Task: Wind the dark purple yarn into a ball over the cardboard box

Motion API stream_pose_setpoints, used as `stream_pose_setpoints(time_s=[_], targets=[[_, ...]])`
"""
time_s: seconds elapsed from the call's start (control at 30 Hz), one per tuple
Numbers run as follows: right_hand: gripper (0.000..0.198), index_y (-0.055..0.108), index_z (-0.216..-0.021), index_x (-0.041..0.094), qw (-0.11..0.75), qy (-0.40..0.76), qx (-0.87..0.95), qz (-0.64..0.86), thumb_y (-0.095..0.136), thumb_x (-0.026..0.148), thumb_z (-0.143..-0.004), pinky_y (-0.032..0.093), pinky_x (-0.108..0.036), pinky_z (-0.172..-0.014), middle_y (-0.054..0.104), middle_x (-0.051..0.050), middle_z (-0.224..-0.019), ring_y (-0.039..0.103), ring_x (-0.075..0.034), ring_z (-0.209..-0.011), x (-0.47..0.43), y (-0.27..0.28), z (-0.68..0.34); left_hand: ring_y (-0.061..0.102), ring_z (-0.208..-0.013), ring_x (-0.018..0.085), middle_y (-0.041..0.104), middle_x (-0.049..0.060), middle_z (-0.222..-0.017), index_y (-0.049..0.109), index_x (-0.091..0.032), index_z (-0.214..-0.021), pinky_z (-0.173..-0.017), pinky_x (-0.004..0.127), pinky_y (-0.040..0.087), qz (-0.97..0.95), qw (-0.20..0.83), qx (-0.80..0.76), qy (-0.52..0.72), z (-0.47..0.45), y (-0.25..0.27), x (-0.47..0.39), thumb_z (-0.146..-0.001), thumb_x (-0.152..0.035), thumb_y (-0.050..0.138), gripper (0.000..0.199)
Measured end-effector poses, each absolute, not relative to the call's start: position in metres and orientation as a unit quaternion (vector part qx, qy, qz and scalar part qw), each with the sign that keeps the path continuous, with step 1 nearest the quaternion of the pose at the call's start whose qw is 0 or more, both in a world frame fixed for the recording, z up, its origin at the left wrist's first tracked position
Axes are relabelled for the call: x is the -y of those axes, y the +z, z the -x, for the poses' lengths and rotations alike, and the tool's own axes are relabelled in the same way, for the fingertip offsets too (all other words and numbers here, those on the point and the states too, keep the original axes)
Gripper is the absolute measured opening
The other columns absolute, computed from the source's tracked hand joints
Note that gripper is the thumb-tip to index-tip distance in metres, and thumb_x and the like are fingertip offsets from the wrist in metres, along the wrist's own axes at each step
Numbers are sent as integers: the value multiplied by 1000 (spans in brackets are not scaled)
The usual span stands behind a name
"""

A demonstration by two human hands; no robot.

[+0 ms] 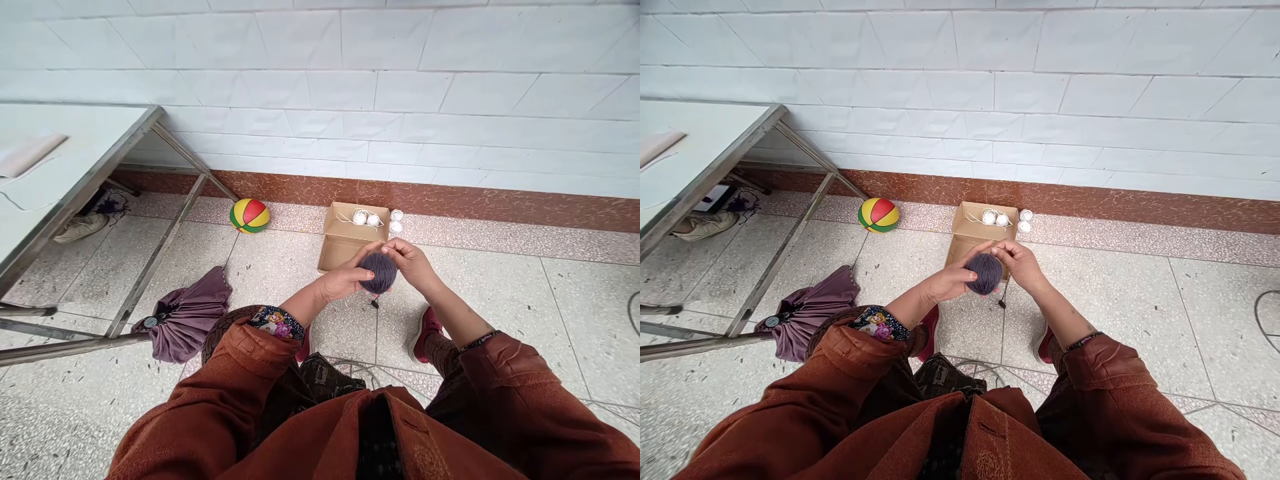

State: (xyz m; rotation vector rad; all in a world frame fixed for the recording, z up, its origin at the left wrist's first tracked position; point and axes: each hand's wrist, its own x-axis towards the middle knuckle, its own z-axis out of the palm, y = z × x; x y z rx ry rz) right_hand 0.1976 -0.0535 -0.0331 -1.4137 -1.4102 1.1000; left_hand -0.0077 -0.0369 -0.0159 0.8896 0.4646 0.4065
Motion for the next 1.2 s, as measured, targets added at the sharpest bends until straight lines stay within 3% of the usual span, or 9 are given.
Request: stream_pose_setpoints(time_s=[0.1, 0.27, 0.47, 0.63, 0.83, 1.0, 1.2], targets=[[35, 58, -78, 22, 402, 417, 574, 578, 56, 54, -90, 41, -30, -69, 58, 0, -73, 50, -17, -71, 56, -43, -191, 70, -103, 32, 63, 14, -132, 40, -31, -152, -72, 35, 51, -362, 877, -208, 238, 11, -10, 33, -71, -41, 73, 87], [25, 57, -82, 23, 358, 392, 634, 562, 48, 43, -94, 43, -32, -73, 62, -4, -80, 56, -21, -77, 62, -50, -184, 67, -110, 32, 66, 16, -127, 56, -19, -133, -80, 39, 54, -333, 859, -242, 305, 12, -10, 26, -68, -36, 72, 69], [24, 60, -81, 22, 282, 428, 692, 509, 52, 40, -94, 41, -30, -69, 59, -1, -75, 52, -17, -70, 67, -41, -184, 65, -104, 23, 66, 12, -120, 58, -17, -118, -89, 37, 52, -395, 727, -427, 365, 8, -28, 19, -70, -31, 78, 54], [27, 67, -86, 21, 323, 525, 640, 459, 61, 47, -92, 42, -28, -67, 59, 1, -75, 50, -14, -68, 66, -21, -188, 60, -113, 26, 65, 11, -119, 58, -16, -121, -103, 43, 45, -511, 645, -475, 312, 7, -35, 21, -63, -26, 82, 63], [27, 67, -81, 23, 414, 437, 604, 522, 64, 48, -89, 46, -32, -76, 66, -2, -80, 56, -18, -77, 54, -25, -196, 54, -129, 30, 59, 12, -138, 50, -24, -143, -108, 47, 40, -536, 752, -306, 233, 6, -29, 31, -63, -24, 84, 86], [20, 66, -82, 22, 381, 370, 624, 573, 56, 37, -92, 46, -33, -76, 67, -3, -81, 59, -20, -78, 53, -44, -196, 55, -130, 32, 58, 12, -140, 58, -27, -136, -104, 45, 44, -420, 835, -239, 263, 8, -21, 34, -68, -30, 84, 73], [20, 63, -76, 21, 307, 402, 685, 525, 56, 33, -90, 42, -31, -70, 63, -2, -75, 57, -18, -71, 62, -45, -190, 62, -115, 27, 68, 12, -119, 64, -17, -117, -101, 41, 47, -369, 785, -330, 372, 4, -23, 27, -68, -32, 84, 55]])
